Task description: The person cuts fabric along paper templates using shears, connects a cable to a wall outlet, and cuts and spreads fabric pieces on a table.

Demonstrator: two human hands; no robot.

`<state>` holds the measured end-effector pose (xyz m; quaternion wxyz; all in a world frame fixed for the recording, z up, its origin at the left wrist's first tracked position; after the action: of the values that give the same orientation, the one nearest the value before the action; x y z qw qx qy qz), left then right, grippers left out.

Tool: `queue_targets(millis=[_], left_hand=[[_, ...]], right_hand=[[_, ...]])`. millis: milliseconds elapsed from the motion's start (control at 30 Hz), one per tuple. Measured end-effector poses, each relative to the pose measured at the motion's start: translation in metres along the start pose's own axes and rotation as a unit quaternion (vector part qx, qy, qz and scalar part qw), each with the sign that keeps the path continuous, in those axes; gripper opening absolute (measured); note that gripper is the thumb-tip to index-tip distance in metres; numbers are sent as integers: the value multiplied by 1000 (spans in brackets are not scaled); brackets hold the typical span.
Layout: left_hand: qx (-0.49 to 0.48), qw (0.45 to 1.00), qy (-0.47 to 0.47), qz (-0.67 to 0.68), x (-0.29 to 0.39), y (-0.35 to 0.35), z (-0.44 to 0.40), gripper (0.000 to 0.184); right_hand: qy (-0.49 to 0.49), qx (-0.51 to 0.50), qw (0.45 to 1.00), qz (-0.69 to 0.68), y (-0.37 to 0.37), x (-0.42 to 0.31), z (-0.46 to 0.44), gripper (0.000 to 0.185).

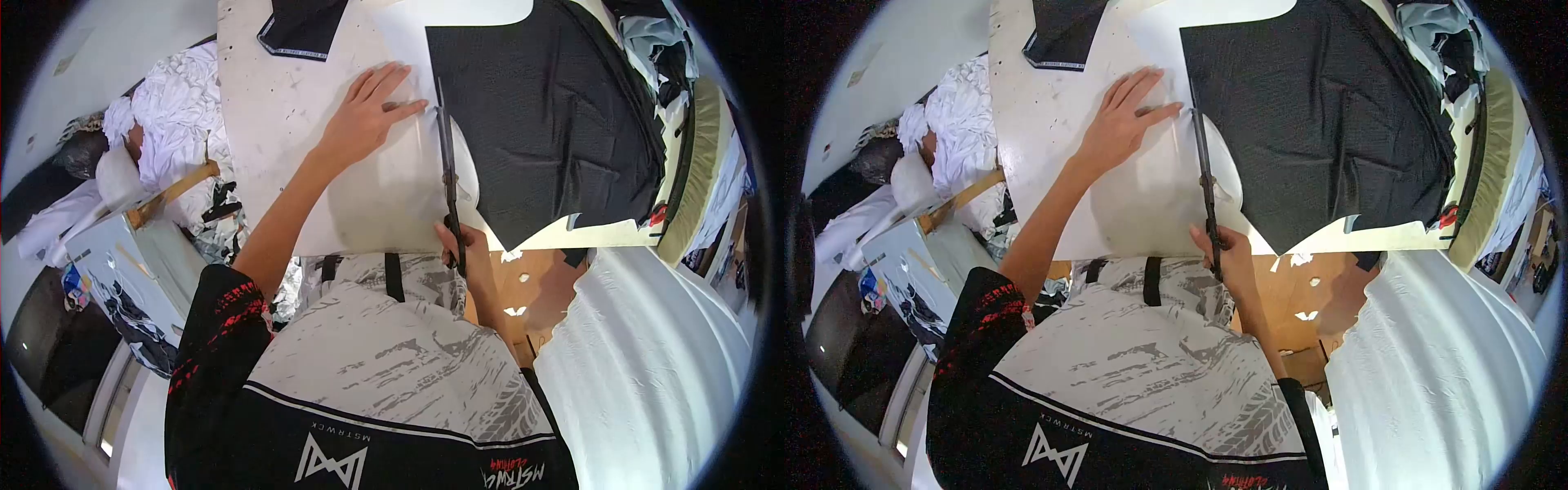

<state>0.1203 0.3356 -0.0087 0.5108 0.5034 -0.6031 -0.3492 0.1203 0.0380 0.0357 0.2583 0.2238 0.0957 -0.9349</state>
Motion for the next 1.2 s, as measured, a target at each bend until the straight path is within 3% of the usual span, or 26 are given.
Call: queue_targets(millis=[567, 733, 1200], left_hand=[[31, 999, -11, -4, 15, -22, -10, 53], [19, 1000, -4, -5, 20, -21, -3, 56], [17, 1000, 3, 14, 18, -14, -5, 53]], right_hand=[[-6, 32, 997, 69, 13, -16, -3, 49], [49, -14, 999, 11, 13, -11, -11, 51], [-15, 34, 993, 111, 5, -44, -21, 49]])
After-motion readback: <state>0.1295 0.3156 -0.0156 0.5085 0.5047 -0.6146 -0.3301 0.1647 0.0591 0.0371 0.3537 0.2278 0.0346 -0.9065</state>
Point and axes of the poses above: each hand's wrist, its own z-axis away from the middle knuckle, its own y-axis out of the back of the hand, x = y × z, the point moved 3 cm from there along -z, towards the middle knuckle, and after that the axes turned 13 degrees about -z, right-handed, at the moved point
